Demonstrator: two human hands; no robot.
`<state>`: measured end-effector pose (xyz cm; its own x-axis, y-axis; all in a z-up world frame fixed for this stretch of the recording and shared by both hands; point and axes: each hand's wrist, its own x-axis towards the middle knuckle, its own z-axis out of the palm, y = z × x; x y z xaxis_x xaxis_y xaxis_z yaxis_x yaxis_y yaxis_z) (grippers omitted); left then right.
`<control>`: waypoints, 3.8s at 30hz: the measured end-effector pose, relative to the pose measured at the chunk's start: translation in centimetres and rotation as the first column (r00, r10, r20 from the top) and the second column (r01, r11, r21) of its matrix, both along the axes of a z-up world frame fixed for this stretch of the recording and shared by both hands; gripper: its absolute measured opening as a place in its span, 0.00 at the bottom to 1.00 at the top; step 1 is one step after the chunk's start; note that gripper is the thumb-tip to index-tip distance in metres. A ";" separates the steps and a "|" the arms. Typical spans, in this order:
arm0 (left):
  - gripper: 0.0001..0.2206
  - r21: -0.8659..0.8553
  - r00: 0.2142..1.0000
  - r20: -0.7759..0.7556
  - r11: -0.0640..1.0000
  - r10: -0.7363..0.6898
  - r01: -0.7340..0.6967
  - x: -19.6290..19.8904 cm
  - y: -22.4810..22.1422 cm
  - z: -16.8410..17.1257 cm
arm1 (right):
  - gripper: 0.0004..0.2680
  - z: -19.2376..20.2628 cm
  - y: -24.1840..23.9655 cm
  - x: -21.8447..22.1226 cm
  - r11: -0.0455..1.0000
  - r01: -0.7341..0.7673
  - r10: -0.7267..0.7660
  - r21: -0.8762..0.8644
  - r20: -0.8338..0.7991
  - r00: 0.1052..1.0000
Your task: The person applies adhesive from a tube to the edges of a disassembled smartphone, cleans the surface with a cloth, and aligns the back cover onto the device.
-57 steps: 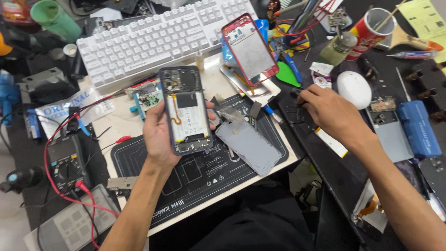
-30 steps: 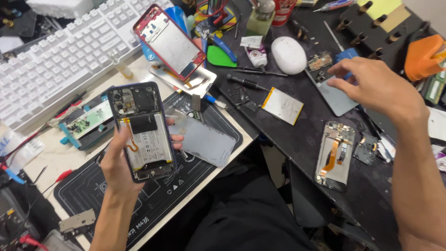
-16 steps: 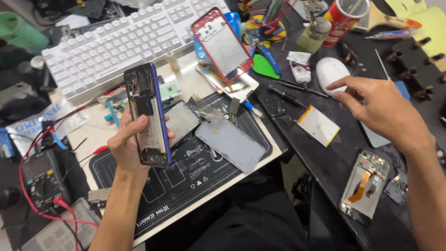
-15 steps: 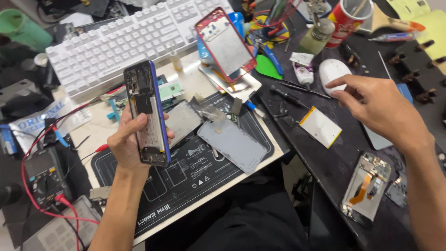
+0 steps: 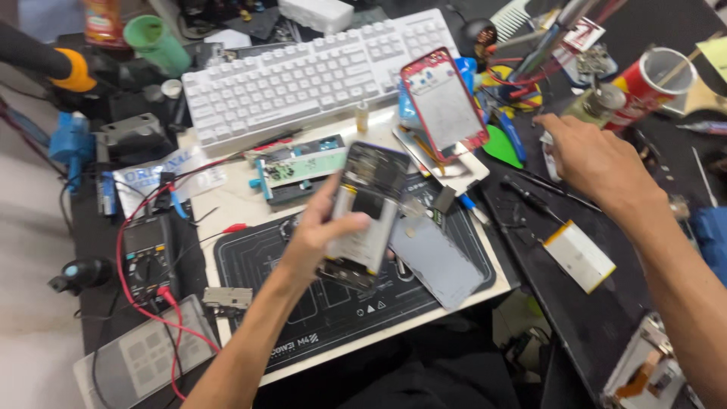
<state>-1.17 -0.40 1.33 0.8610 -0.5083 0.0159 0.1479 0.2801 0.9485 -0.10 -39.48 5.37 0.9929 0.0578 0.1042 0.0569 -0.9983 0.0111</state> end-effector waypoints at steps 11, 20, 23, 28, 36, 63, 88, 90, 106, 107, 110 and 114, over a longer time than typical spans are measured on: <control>0.28 0.054 0.991 0.081 0.992 0.111 -0.116 1.6 1.5 0.4 | 0.09 1.8 -0.7 1.2 0.989 0.009 0.002 -0.148 0.073 0.997; 0.28 0.230 0.970 0.201 0.956 0.138 -0.184 3.5 6.4 2.1 | 0.07 8.2 4.6 -0.1 0.853 -0.266 0.210 0.449 0.170 0.963; 0.26 0.495 0.923 0.384 0.850 -0.028 -0.180 3.2 4.4 1.0 | 0.07 9.6 7.1 -0.5 0.836 -0.321 0.253 0.445 0.206 0.945; 0.28 0.690 0.913 0.325 0.722 -0.244 -0.053 1.9 1.8 0.2 | 0.13 10.0 9.9 -0.1 0.769 -0.288 0.299 0.571 0.078 0.951; 0.33 0.679 0.915 0.322 0.733 -0.242 -0.045 -0.2 -1.7 1.9 | 0.08 9.2 9.8 1.6 0.560 -0.222 0.359 0.798 0.008 0.933; 0.30 0.632 0.589 0.744 0.617 -0.315 -0.468 -4.0 -6.2 -0.5 | 0.08 2.2 4.7 -5.4 0.043 0.190 0.311 0.981 -0.194 0.930; 0.09 0.270 0.628 0.776 0.931 -0.059 -0.246 -2.6 -4.1 -0.7 | 0.17 -1.1 10.5 -7.4 0.140 0.228 0.388 0.963 -0.265 0.883; 0.08 0.298 0.623 0.779 0.917 -0.072 -0.266 -2.6 -4.1 -0.5 | 0.17 -0.9 10.6 -7.5 0.180 0.263 0.402 0.948 -0.315 0.860; 0.11 0.218 0.500 0.866 0.893 0.009 -0.393 -1.8 -3.7 -2.1 | 0.15 -0.4 12.0 -8.4 0.431 -0.161 0.370 0.888 -0.011 0.929; 0.11 0.207 0.494 0.869 0.893 0.020 -0.400 -1.8 -3.9 -2.2 | 0.15 -0.1 12.1 -8.5 0.444 -0.148 0.355 0.884 -0.022 0.935; 0.10 0.176 0.488 0.871 0.887 0.062 -0.427 -1.9 -4.1 -2.2 | 0.16 1.3 12.4 -7.9 0.496 -0.230 0.363 0.837 0.041 0.931; 0.08 0.084 0.486 0.861 0.902 0.149 -0.424 -1.8 -4.8 -1.2 | 0.16 3.3 12.4 -7.8 0.560 -0.423 0.419 0.712 0.197 0.886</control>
